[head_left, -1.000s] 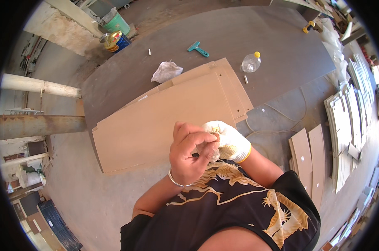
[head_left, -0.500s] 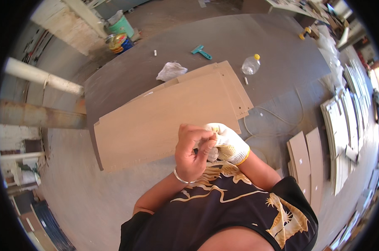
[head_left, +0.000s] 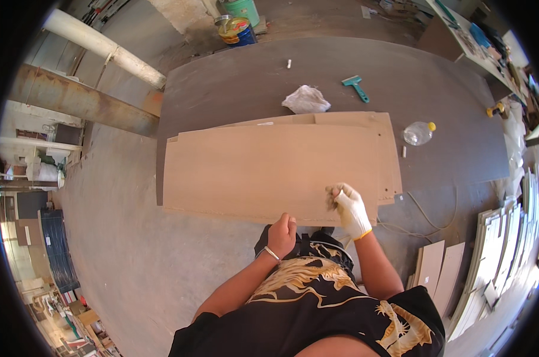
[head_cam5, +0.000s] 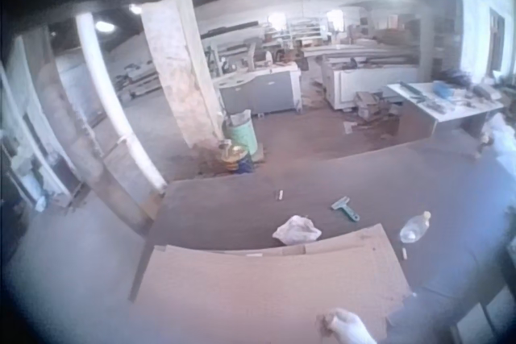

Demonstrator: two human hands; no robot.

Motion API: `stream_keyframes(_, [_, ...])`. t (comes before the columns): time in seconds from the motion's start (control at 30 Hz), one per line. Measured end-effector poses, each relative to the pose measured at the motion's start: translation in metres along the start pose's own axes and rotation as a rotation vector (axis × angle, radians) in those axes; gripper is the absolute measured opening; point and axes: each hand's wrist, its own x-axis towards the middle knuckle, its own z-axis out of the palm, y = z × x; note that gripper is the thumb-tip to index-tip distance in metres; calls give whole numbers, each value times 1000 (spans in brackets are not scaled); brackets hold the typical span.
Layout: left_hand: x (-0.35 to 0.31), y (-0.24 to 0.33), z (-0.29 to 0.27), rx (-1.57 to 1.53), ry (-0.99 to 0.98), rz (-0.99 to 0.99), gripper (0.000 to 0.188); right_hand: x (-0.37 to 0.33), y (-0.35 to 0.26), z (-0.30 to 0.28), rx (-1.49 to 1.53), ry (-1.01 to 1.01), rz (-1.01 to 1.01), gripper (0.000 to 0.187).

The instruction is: The person wipes and scrapes several light-colored wood panels on a workbench. They use a cloth to wipe the surfaces and a plastic scraper to remove residue from edges and recessed areas, handling each panel individually.

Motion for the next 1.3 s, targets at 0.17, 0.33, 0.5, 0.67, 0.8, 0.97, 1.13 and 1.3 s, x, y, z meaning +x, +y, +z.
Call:
stream_keyframes(0.17, [35,-50,-31,36,-109,-206,49,164,-39,34,-868,195,-237,26])
stream_keyframes(0.33, [79,-100,-73,-67,-171,-277,23,347,-64,63,-1818,233,-425,24])
stream_keyframes(0.5, [110,-127,-97,-252,-141,-314,16,424,-43,67,-2191,-40,-60,28])
stream_keyframes(0.67, [156,-120,-127,-303,-198,-235,31,397,-88,48,-1055,128,-13,29])
stream_keyframes(0.8, [196,-73,-144,-407,-191,-94,40,294,-116,25,95,-337,-137,66])
stream_keyframes(0.97, [218,27,-146,-317,-149,429,40,183,-55,55,888,-470,-191,100])
stream_keyframes(1.13, [177,102,-96,134,-204,799,53,96,-8,76,1157,-414,-197,98])
stream_keyframes(1.3, [120,117,-21,57,-202,855,53,-17,-1,33,957,-151,-112,92])
